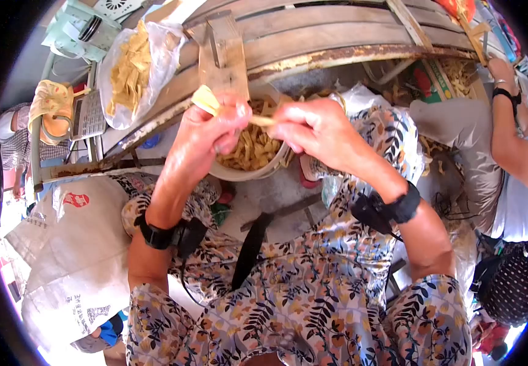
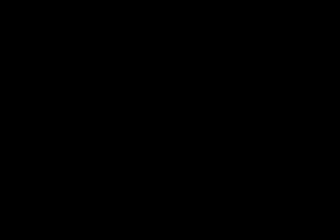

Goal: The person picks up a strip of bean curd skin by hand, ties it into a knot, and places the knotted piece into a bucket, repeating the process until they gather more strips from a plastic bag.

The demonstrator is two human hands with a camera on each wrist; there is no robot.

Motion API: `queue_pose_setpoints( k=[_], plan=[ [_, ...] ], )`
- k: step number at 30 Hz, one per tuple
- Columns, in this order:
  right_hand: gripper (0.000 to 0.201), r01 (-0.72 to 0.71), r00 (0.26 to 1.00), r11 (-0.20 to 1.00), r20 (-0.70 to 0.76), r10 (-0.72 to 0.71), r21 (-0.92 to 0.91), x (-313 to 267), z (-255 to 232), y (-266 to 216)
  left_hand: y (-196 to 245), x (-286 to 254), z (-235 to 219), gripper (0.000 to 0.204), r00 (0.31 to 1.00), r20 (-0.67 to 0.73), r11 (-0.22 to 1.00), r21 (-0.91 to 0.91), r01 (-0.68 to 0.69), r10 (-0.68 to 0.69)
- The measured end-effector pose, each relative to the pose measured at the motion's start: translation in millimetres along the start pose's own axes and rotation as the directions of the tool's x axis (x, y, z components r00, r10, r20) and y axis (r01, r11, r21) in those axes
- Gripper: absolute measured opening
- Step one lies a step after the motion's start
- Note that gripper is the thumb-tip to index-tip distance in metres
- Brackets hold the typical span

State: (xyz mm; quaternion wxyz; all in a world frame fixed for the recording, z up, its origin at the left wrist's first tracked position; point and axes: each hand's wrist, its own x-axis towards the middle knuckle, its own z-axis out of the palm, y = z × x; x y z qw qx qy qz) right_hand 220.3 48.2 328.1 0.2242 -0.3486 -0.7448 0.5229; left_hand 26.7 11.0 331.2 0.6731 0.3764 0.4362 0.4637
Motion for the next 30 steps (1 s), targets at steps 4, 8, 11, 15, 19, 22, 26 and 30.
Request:
queue_pose_setpoints(
  k=[4,8,11,15,19,22,26,30],
  plan=[
    [0.013,-0.085,0.992,0.996,0.095,0.082,0.03,10.5,-10.3,-10.2,4.8,3.2,-10.2,0.007,0.996,-0.074,0.999,-0.017,-0.049,0.048],
    [0.017,0.058,0.992,0.99,0.116,-0.043,-0.125,70.2,-15.2,-13.2,22.7,21.6,-44.6,0.009,0.96,-0.213,0.982,0.092,-0.167,0.183],
    [0.019,0.182,0.983,0.917,0.069,-0.169,-0.355,123.5,-18.3,-1.6,29.4,47.2,-65.8,0.01,0.921,-0.301,0.969,0.091,-0.231,0.248],
    [0.02,0.288,0.938,0.757,0.016,-0.346,-0.587,164.4,-19.5,16.1,24.6,84.3,-91.2,0.012,0.9,-0.349,0.965,0.08,-0.248,0.261],
    [0.019,0.327,0.923,0.724,0.043,-0.382,-0.607,177.4,-9.9,40.6,4.2,100.9,-104.9,0.013,0.89,-0.415,0.982,0.09,-0.168,0.191],
    [0.02,0.331,0.914,0.677,0.045,-0.403,-0.658,173.6,-7.6,44.0,-2.5,99.0,-105.5,0.013,0.897,-0.4,0.982,0.083,-0.171,0.19],
    [0.021,0.249,0.914,0.553,0.005,-0.405,-0.795,156.0,-23.1,73.5,-7.6,86.1,-118.1,0.019,0.835,-0.471,0.952,0.239,-0.191,0.286],
    [0.022,-0.003,0.982,0.979,-0.186,-0.036,-0.205,113.9,-18.8,34.5,12.3,48.2,-85.7,0.039,0.952,-0.271,0.83,0.556,0.033,0.144]
  ],
)
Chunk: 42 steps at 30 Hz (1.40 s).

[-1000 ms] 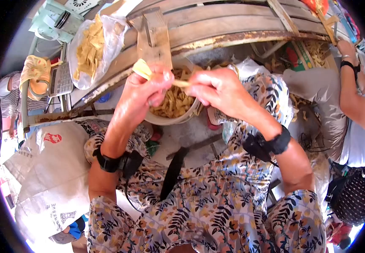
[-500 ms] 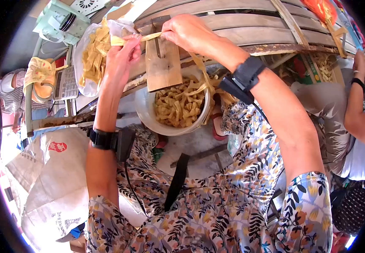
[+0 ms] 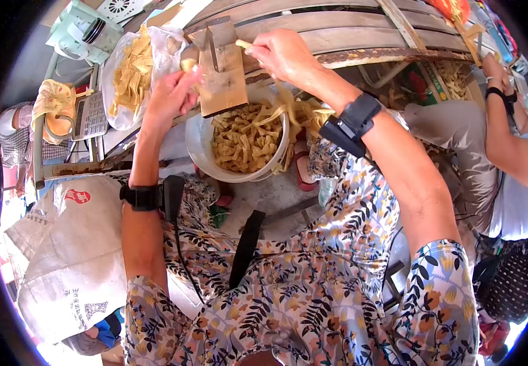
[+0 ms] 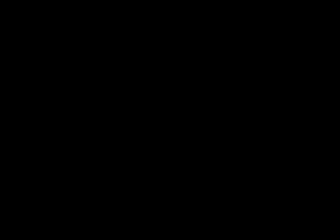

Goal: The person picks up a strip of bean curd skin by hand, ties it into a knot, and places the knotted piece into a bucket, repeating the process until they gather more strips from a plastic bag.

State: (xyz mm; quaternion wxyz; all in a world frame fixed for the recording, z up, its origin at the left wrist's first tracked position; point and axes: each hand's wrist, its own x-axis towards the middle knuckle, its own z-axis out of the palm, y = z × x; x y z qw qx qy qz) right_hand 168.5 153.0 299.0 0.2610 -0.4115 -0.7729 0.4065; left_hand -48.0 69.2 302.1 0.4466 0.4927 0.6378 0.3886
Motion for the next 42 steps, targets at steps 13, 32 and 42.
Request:
queue_pose_setpoints(
  k=[13,32,42],
  plan=[
    [0.018,0.3,0.919,0.902,-0.348,-0.186,0.31,-80.7,-1.9,-120.7,38.9,-55.8,81.8,0.054,0.872,0.489,0.497,-0.761,0.417,0.015],
    [0.025,-0.388,0.915,0.829,0.277,0.293,0.403,-100.7,19.5,3.6,-5.5,-37.8,90.8,0.021,0.739,0.228,0.715,0.193,-0.672,0.634],
    [0.024,-0.209,0.978,0.85,0.11,0.178,0.483,-98.7,20.2,-5.1,-3.5,-36.6,75.7,0.013,0.939,0.249,0.966,-0.16,-0.202,0.237]
  ],
)
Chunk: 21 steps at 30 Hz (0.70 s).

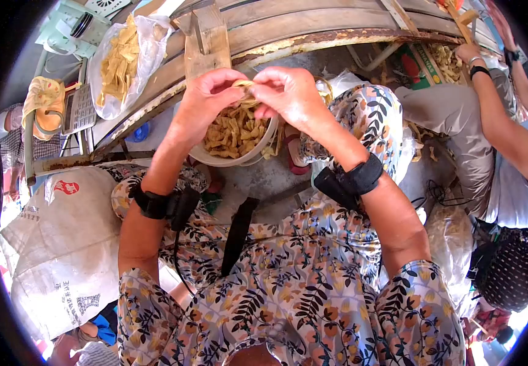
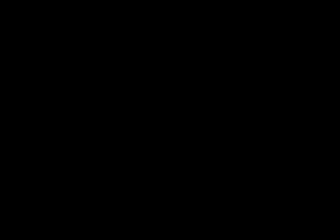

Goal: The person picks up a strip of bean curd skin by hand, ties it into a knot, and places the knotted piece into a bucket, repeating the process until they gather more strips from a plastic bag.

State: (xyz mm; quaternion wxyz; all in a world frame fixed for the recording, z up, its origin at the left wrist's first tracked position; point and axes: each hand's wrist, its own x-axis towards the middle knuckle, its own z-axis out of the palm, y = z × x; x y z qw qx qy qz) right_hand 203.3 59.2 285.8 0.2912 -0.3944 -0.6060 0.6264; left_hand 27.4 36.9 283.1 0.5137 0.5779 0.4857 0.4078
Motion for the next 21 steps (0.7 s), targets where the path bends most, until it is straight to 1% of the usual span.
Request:
queue_pose_setpoints(
  k=[2,5,6,7,8,9,10,11,12,14,15,16,17,18,19,20,21],
  plan=[
    [0.023,0.001,0.999,0.989,-0.045,0.006,0.149,4.6,-2.3,3.7,6.1,-1.5,0.0,0.016,0.999,0.024,0.993,-0.112,0.033,-0.031],
    [0.021,-0.184,0.983,0.917,0.078,0.167,0.354,2.5,-3.2,-1.2,-16.6,2.9,1.2,0.017,0.984,-0.027,0.981,0.086,-0.174,0.177],
    [0.022,-0.197,0.98,0.904,0.082,0.179,0.379,3.3,-3.5,4.7,-12.1,1.9,2.1,0.016,0.98,-0.061,0.942,0.293,-0.164,0.189],
    [0.022,-0.171,0.985,0.916,0.027,0.173,0.363,4.1,-2.3,9.6,-5.0,0.1,4.0,0.015,0.974,-0.09,0.863,0.486,-0.139,0.207],
    [0.023,-0.143,0.986,0.927,-0.029,0.163,0.345,5.7,-0.2,13.1,-0.2,-1.8,6.6,0.016,0.966,-0.113,0.746,0.658,-0.103,0.232],
    [0.023,-0.115,0.985,0.938,-0.084,0.151,0.326,7.9,1.9,15.8,0.9,-4.4,9.7,0.017,0.975,-0.092,0.775,0.624,-0.103,0.204],
    [0.024,-0.051,0.992,0.983,-0.106,0.071,0.176,12.9,2.6,19.0,2.2,-6.2,12.1,0.019,0.981,-0.069,0.801,0.59,-0.105,0.179],
    [0.024,0.01,0.993,1.0,-0.116,-0.008,0.023,17.6,3.1,22.8,2.6,-7.6,14.3,0.022,0.987,-0.044,0.826,0.554,-0.103,0.152],
    [0.025,0.068,0.99,0.989,-0.113,-0.083,-0.132,19.2,6.6,20.5,5.5,-7.9,15.2,0.022,0.979,-0.059,0.786,0.606,-0.118,0.193],
    [0.025,0.036,0.992,0.997,-0.126,-0.028,0.062,15.3,15.5,14.0,-14.7,-1.4,9.2,0.024,0.97,-0.084,0.856,0.491,-0.16,0.23],
    [0.026,0.025,0.992,0.987,-0.129,-0.005,0.159,13.3,19.3,7.2,-11.8,0.6,6.8,0.025,0.963,-0.099,0.882,0.434,-0.184,0.25],
    [0.023,0.024,0.991,0.98,-0.135,0.003,0.197,12.6,19.5,4.0,-8.1,-0.9,4.0,0.027,0.96,-0.115,0.91,0.365,-0.198,0.255],
    [0.022,0.028,0.997,0.994,-0.076,-0.02,0.106,10.1,14.6,0.5,-2.9,-2.5,-0.7,0.026,0.986,-0.147,0.996,0.057,-0.074,0.082],
    [0.022,0.038,0.999,0.999,-0.018,-0.038,0.015,6.0,4.9,-3.2,3.5,-4.1,-7.9,0.026,0.988,-0.121,0.965,-0.257,0.06,-0.093],
    [0.022,0.054,0.998,0.996,0.04,-0.051,-0.076,2.4,-3.8,-7.2,10.4,-4.9,-12.5,0.026,0.968,-0.04,0.822,-0.538,0.189,-0.249],
    [0.018,0.063,0.997,0.992,0.052,-0.057,-0.106,-1.3,-9.1,-10.9,18.2,-8.8,-12.2,0.029,0.959,-0.102,0.78,-0.607,0.15,-0.264],
    [0.016,0.088,0.994,0.991,0.067,-0.081,-0.103,-6.3,-11.2,-16.0,24.5,-10.9,-14.1,0.029,0.952,-0.099,0.742,-0.651,0.157,-0.289]
  ],
)
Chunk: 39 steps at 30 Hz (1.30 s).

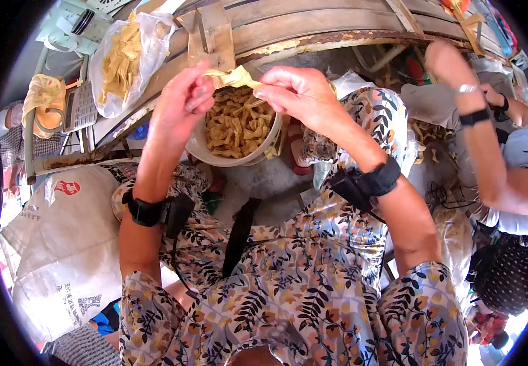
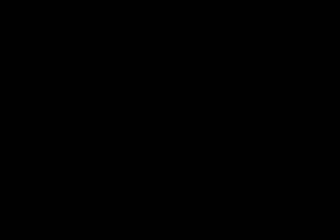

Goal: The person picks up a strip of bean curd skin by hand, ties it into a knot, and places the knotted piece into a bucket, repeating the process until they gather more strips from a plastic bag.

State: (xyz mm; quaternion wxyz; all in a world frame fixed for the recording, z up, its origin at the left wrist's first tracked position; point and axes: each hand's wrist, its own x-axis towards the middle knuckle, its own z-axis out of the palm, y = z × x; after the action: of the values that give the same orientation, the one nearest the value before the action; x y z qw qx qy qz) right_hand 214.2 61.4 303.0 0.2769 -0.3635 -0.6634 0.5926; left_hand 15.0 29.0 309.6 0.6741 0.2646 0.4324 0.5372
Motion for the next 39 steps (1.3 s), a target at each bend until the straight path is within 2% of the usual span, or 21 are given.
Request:
queue_pose_setpoints(
  k=[2,3,6,10,11,14,15,18,19,20,22,24,25,28,31,34,35,38,39],
  plan=[
    [0.013,0.05,0.999,0.999,0.018,-0.05,0.002,-9.2,-2.8,-8.0,9.4,-2.8,-1.6,0.028,0.999,-0.021,0.993,-0.107,0.045,-0.047],
    [0.011,0.075,0.997,0.997,-0.015,-0.075,-0.001,-14.0,-2.9,-7.3,12.2,-4.0,-5.2,0.026,0.998,0.032,0.993,-0.103,0.051,-0.048],
    [0.01,0.094,0.992,0.988,-0.068,-0.103,-0.122,-23.5,-6.1,-12.1,17.1,-11.9,0.7,0.025,0.998,0.061,0.986,0.164,0.018,-0.028],
    [0.01,0.11,0.985,0.986,-0.118,-0.124,-0.123,-13.1,-0.4,-10.6,5.3,-14.9,11.0,0.022,0.964,0.264,0.973,0.227,-0.029,-0.032],
    [0.01,0.128,0.989,0.991,-0.074,-0.131,-0.046,-11.8,3.7,-14.7,2.6,-13.3,13.9,0.018,0.95,0.311,0.963,0.256,-0.083,-0.001],
    [0.009,0.133,0.991,0.991,0.013,-0.133,-0.012,-1.4,11.6,-16.0,4.4,-8.2,7.4,0.014,0.943,0.332,0.966,0.25,-0.069,-0.019],
    [0.01,0.193,0.981,0.981,0.033,-0.193,-0.016,2.8,13.3,-12.5,7.2,-8.5,8.6,0.012,0.971,0.236,0.975,0.223,-0.021,-0.033],
    [0.011,0.026,0.997,0.993,0.078,-0.017,-0.114,0.5,3.2,-23.5,12.1,-12.8,6.6,0.012,0.997,0.083,0.994,0.108,-0.012,0.003],
    [0.013,0.03,0.998,0.982,0.068,-0.018,-0.186,-2.4,0.0,-22.3,13.0,-15.2,3.6,0.012,0.998,0.065,0.989,0.15,-0.011,0.001],
    [0.013,0.063,0.994,0.983,0.096,-0.047,-0.174,-5.2,-2.1,-26.1,13.2,-18.2,6.1,0.012,1.0,0.021,0.989,0.144,0.016,-0.019],
    [0.011,0.064,0.992,0.993,0.114,-0.053,-0.1,-1.8,-6.1,-24.6,17.6,-17.3,6.3,0.013,0.998,0.063,0.996,0.092,0.02,-0.026],
    [0.011,0.083,0.983,0.969,0.178,-0.041,-0.231,16.7,-8.2,-33.8,23.5,-6.8,-5.3,0.014,0.996,-0.011,0.984,0.159,-0.082,0.085],
    [0.013,0.035,0.982,0.963,0.189,0.017,-0.266,29.3,-7.5,-40.3,27.3,-0.3,-11.3,0.015,0.99,-0.043,0.972,0.198,-0.125,0.136],
    [0.016,0.221,0.972,0.895,0.163,-0.169,-0.387,83.3,-9.4,-26.6,41.4,23.5,-29.9,0.02,0.969,-0.091,0.957,0.204,-0.206,0.229],
    [0.02,0.266,0.964,0.801,0.142,-0.226,-0.537,126.3,-7.8,-30.0,50.5,54.6,-43.3,0.019,0.921,-0.182,0.917,0.276,-0.288,0.344],
    [0.02,0.437,0.878,0.602,0.174,-0.445,-0.668,154.7,-7.0,-19.3,50.8,75.3,-50.0,0.019,0.908,-0.251,0.928,0.254,-0.272,0.335],
    [0.021,0.441,0.878,0.586,0.189,-0.44,-0.68,159.2,-8.4,-15.4,47.8,81.9,-55.2,0.019,0.907,-0.253,0.926,0.261,-0.271,0.337],
    [0.02,0.356,0.927,0.689,0.144,-0.347,-0.631,167.3,-3.9,-0.7,34.7,93.5,-66.8,0.018,0.915,-0.257,0.938,0.238,-0.252,0.311],
    [0.02,0.369,0.918,0.62,0.165,-0.362,-0.693,169.0,-4.8,2.4,30.9,94.8,-68.2,0.015,0.918,-0.265,0.942,0.243,-0.232,0.295]
  ],
)
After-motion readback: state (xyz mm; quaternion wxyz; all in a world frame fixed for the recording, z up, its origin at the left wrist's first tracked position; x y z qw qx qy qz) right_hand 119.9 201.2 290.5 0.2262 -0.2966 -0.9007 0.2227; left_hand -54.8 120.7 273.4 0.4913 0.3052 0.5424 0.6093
